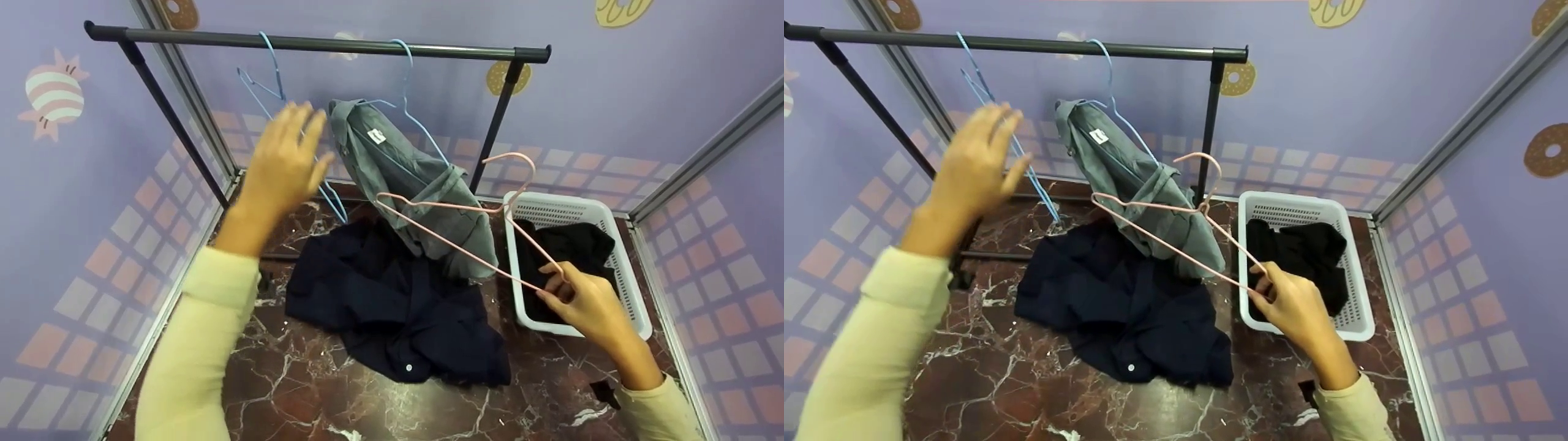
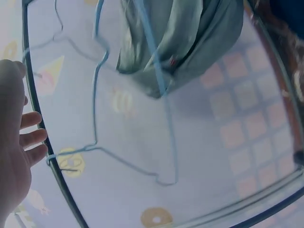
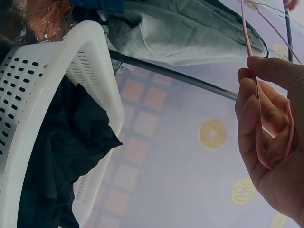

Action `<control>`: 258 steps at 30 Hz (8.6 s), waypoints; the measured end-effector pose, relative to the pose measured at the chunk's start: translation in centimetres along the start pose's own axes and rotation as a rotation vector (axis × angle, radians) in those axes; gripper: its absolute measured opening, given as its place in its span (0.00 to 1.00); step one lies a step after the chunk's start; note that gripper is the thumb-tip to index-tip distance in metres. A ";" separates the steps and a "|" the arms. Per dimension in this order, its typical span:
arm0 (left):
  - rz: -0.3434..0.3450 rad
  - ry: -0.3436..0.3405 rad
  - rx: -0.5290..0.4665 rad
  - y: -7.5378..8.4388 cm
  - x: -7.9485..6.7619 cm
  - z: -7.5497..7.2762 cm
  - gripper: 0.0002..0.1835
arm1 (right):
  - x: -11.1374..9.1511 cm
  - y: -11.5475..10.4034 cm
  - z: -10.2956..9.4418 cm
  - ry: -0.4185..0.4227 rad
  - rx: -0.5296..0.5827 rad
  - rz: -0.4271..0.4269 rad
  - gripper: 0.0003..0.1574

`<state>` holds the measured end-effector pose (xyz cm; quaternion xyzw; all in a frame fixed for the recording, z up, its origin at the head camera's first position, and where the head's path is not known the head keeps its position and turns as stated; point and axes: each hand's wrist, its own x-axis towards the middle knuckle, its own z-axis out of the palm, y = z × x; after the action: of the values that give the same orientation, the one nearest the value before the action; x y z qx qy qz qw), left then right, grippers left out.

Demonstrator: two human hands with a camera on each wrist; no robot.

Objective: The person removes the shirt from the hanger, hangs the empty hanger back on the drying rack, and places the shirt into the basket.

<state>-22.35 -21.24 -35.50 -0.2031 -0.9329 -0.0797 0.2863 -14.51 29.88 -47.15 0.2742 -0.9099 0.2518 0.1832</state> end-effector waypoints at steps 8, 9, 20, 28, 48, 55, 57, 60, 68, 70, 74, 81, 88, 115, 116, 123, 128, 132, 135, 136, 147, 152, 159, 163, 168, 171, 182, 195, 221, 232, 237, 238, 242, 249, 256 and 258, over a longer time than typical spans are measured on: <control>-0.076 0.035 0.058 -2.2 6.2 -2.5 0.36 | 0.1 -0.9 0.4 -0.013 -0.021 -0.020 0.27; -0.085 0.033 0.064 -2.3 6.8 -2.7 0.37 | 0.2 -1.0 0.5 -0.016 -0.023 -0.026 0.27; -0.140 -0.032 0.091 -3.6 10.9 -3.2 0.23 | 1.5 -2.1 0.4 0.011 -0.068 -0.039 0.32; -0.107 0.006 0.134 -3.4 11.5 -3.6 0.15 | 3.5 -4.2 0.0 0.034 -0.125 -0.067 0.34; -0.249 -0.093 0.018 -2.8 12.1 -4.5 0.14 | 17.8 -11.4 -2.9 -0.168 -0.216 0.035 0.15; -0.233 -0.058 0.021 -2.5 12.3 -4.3 0.13 | 21.1 -13.2 -1.8 -0.196 -0.289 0.095 0.27; -0.225 -0.053 0.022 -2.4 12.4 -4.3 0.13 | 21.7 -13.6 -1.4 -0.203 -0.301 0.111 0.23; -0.223 -0.050 0.017 -2.3 12.5 -4.3 0.14 | 22.5 -14.2 -0.7 -0.209 -0.312 0.122 0.21; -0.257 -0.051 -0.003 -2.4 12.2 -4.1 0.14 | 23.0 -15.5 2.7 -0.281 -0.270 0.156 0.21; -0.261 -0.043 -0.010 -2.5 12.2 -4.1 0.13 | 22.7 -15.4 3.7 -0.276 -0.230 0.135 0.21; -0.279 -0.039 -0.032 -2.5 12.2 -3.9 0.12 | 22.1 -14.8 5.4 -0.269 -0.128 0.078 0.22; -0.238 -0.018 -0.041 -2.4 12.2 -3.7 0.11 | 20.7 -13.9 7.7 -0.241 0.066 0.012 0.27; -0.198 -0.027 -0.051 -2.8 11.9 -4.0 0.15 | 18.8 -13.8 9.1 -0.150 0.116 -0.030 0.27; 0.148 0.445 -0.196 -1.5 7.7 -4.1 0.30 | 9.7 -11.5 10.0 0.059 0.004 -0.230 0.29; 0.172 0.468 -0.210 -1.1 7.3 -4.1 0.30 | 9.2 -11.2 10.3 0.053 0.023 -0.257 0.30; 0.291 0.535 -0.315 2.7 4.7 -3.8 0.32 | 5.1 -9.2 14.0 -0.170 -0.014 -0.435 0.55; 0.381 0.512 -0.348 5.2 3.0 -3.2 0.34 | 2.3 -8.3 16.9 -0.368 -0.154 -0.478 0.79; 0.470 0.514 -0.344 6.7 1.8 -2.5 0.36 | 1.0 -7.5 18.4 -0.463 -0.230 -0.474 0.87; 0.528 0.512 -0.340 7.6 0.9 -1.8 0.37 | 0.1 -6.9 18.8 -0.525 -0.292 -0.462 0.90; 0.546 0.510 -0.336 7.8 0.6 -1.5 0.38 | -0.2 -6.6 18.9 -0.540 -0.309 -0.459 0.91; 0.756 0.415 -0.337 9.2 -4.3 4.7 0.48 | -2.8 -4.4 19.4 -0.506 -0.401 -0.393 0.95; 0.809 0.251 -0.331 8.8 -8.0 8.9 0.57 | -3.4 -3.3 19.4 -0.485 -0.405 -0.331 0.96; 0.692 -0.184 -0.224 7.2 -13.2 13.9 0.75 | -3.8 -2.1 19.3 -0.494 -0.389 -0.251 0.97; 0.596 -0.350 -0.159 6.0 -15.4 16.3 0.83 | -3.8 -1.5 19.2 -0.484 -0.353 -0.231 0.96; 0.507 -0.461 -0.095 5.2 -17.1 18.2 0.86 | -3.9 -0.8 19.1 -0.487 -0.277 -0.197 0.93; 0.475 -0.489 -0.051 4.8 -17.6 19.4 0.87 | -4.0 -0.4 19.0 -0.459 -0.240 -0.181 0.92; 0.330 -0.539 -0.003 4.0 -16.5 23.0 0.86 | -4.6 0.3 19.4 -0.385 -0.299 -0.155 0.87; 0.238 -0.642 -0.141 5.2 -14.9 26.2 0.79 | -5.0 1.5 19.4 -0.377 0.021 -0.122 0.76; -0.442 -0.022 -0.986 14.3 -18.1 24.2 0.45 | -4.3 -1.6 18.1 -0.129 0.813 0.512 0.50; -0.414 0.186 -1.322 19.4 -17.6 23.7 0.32 | -3.5 -4.1 18.4 -0.052 1.151 0.517 0.42; -0.457 0.152 -1.300 21.3 -17.1 23.2 0.40 | -3.1 -5.2 19.0 -0.065 1.039 0.593 0.40; -0.472 0.142 -1.297 21.7 -17.0 23.0 0.40 | -3.1 -5.4 19.0 -0.070 1.027 0.604 0.39; -0.523 0.103 -1.263 23.5 -16.8 22.0 0.45 | -3.1 -6.0 18.8 -0.092 0.997 0.589 0.37; -0.548 0.088 -1.194 27.1 -16.3 19.1 0.46 | -3.6 -6.6 15.4 -0.117 0.925 0.561 0.36; -0.427 0.080 -1.252 30.0 -15.4 16.1 0.47 | -4.5 -6.9 10.0 -0.099 0.906 0.517 0.36; -0.388 0.090 -1.280 30.6 -14.9 15.3 0.47 | -4.7 -7.1 8.5 -0.083 0.900 0.494 0.36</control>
<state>-5.83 5.57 -55.57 -0.1580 -0.7083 -0.6759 0.1284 -8.30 21.93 -53.66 0.1126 -0.7555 0.6432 -0.0539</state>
